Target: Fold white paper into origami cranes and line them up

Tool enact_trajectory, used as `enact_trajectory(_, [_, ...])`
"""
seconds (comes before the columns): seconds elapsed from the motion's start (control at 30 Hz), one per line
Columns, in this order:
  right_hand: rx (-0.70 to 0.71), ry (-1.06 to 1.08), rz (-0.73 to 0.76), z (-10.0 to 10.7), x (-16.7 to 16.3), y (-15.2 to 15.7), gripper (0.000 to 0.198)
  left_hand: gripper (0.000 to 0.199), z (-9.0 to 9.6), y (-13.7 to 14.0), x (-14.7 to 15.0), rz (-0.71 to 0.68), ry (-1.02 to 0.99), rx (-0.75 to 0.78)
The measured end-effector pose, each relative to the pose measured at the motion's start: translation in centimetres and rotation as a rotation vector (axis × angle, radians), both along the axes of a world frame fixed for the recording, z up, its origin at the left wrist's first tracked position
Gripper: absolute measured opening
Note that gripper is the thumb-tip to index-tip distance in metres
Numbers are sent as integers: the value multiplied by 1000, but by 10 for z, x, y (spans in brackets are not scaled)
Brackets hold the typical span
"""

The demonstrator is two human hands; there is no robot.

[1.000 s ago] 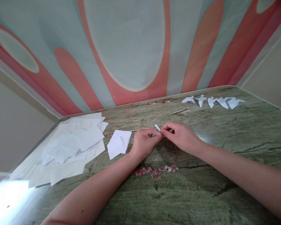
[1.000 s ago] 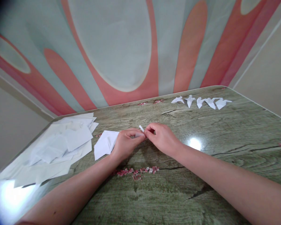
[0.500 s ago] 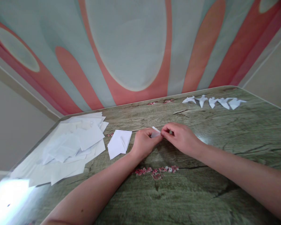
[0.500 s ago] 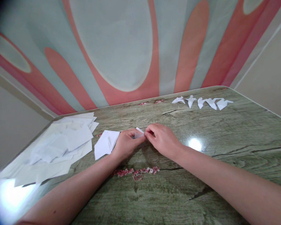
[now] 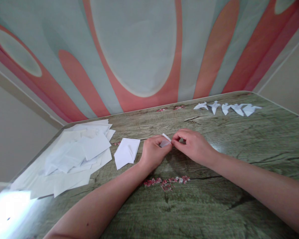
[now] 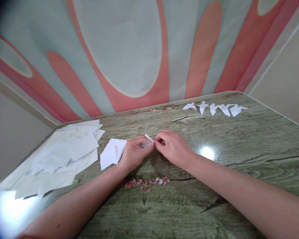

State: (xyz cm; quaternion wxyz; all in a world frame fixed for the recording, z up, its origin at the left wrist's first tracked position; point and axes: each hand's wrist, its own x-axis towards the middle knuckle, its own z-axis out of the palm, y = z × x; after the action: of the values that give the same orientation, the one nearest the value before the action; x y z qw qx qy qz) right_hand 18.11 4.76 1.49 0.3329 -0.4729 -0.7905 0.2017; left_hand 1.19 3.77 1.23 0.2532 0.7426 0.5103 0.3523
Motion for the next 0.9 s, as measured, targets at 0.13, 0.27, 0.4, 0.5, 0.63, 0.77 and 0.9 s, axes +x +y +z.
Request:
enact_trajectory(0.13, [-90, 93, -35, 1, -2, -1, 12, 17, 0, 1, -1, 16, -31, -8])
enact_trajectory(0.27, [-156, 146, -21, 1, 1, 1, 14, 17, 0, 5, -4, -12, -31, -90])
enact_trajectory(0.4, [-224, 136, -10, 4, 5, 3, 17, 21, 2, 6, -5, 30, -4, -136])
enact_trajectory(0.5, [-164, 95, 2, 5, 8, 4, 17, 23, 4, 5, -4, 83, 38, -153])
enact_trajectory(0.63, [9, -13, 36, 2, 7, 4, 10, 27, 3, 4, -4, 65, 61, -114])
enact_trajectory(0.77, [66, -76, 40, -1, 4, 1, 11, 22, 1, 3, -3, 33, 85, -70])
enact_trajectory(0.9, [-39, -4, -15, 0, -1, -1, 12, 16, 0, 1, -1, 2, 35, -26])
